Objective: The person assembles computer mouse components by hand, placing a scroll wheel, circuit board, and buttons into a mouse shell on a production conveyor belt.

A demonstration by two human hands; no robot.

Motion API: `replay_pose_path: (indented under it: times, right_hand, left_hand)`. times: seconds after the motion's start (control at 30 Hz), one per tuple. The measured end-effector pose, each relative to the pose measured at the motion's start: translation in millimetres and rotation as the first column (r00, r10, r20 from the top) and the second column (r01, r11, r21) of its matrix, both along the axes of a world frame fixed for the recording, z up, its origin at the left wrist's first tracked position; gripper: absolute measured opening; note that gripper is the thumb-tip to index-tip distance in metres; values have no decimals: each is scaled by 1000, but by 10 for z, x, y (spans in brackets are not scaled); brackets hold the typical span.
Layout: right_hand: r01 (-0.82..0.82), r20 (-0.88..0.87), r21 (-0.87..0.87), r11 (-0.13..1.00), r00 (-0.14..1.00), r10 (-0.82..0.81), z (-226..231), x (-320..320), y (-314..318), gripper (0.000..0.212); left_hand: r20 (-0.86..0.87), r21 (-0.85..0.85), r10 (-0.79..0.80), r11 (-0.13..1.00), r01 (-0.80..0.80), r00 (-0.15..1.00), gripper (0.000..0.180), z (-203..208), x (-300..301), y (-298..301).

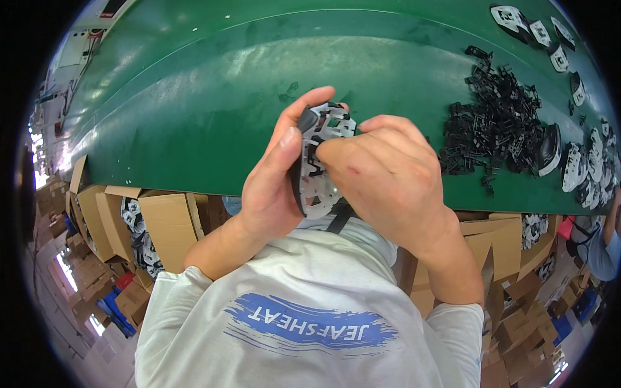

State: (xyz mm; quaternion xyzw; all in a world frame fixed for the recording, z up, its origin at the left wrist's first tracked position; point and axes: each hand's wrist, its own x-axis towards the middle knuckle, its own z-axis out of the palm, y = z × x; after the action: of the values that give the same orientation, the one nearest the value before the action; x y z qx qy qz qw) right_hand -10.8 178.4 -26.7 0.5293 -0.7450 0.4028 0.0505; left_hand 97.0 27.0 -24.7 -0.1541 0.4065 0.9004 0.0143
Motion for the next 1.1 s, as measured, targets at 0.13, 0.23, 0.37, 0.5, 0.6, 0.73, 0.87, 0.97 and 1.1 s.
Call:
replay_pose_path:
  times: [0.13, 0.23, 0.37, 0.5, 0.6, 0.73, 0.87, 0.97, 1.1]
  right_hand:
    - [36, 55, -110, 993, 998, -30, 47, 11, 36, 23]
    - [200, 243, -138, 970, 956, -163, 58, -5, 64, 29]
    - [270, 845, -170, 948, 534, 0, -74, 171, 17, 48]
    - [317, 833, -153, 936, 551, -51, -100, 143, -1, 50]
    - [301, 768, -123, 946, 632, -101, -127, 140, 6, 49]
    - [333, 718, -143, 932, 683, -134, -123, 133, -8, 47]
    - [220, 722, -116, 968, 688, -70, -61, 203, -13, 64]
    - [176, 732, -78, 981, 678, -64, -90, 301, -57, 78]
    - [207, 537, -9, 978, 826, -170, -243, 394, -104, 80]
  left_hand:
    - [3, 82, 74, 994, -74, 997, 69, 6, -13, -14]
    - [-41, 122, 7, 993, -2, 999, 68, 21, -40, -55]
    - [-47, 194, 4, 981, 5, 999, 53, 35, -68, -29]
    - [65, 21, -15, 1000, 14, 998, 63, 93, -17, -61]
    - [47, -208, -59, 976, 68, 997, 82, 117, 30, -50]
    - [33, -319, -42, 946, 50, 999, 73, 42, 43, -63]
    - [-30, -431, 66, 900, -72, 997, 63, -29, 66, -21]
    - [-64, -453, 120, 881, -136, 991, 60, -107, 73, 9]
    - [-147, -537, 154, 817, -210, 977, 59, -257, 60, 60]
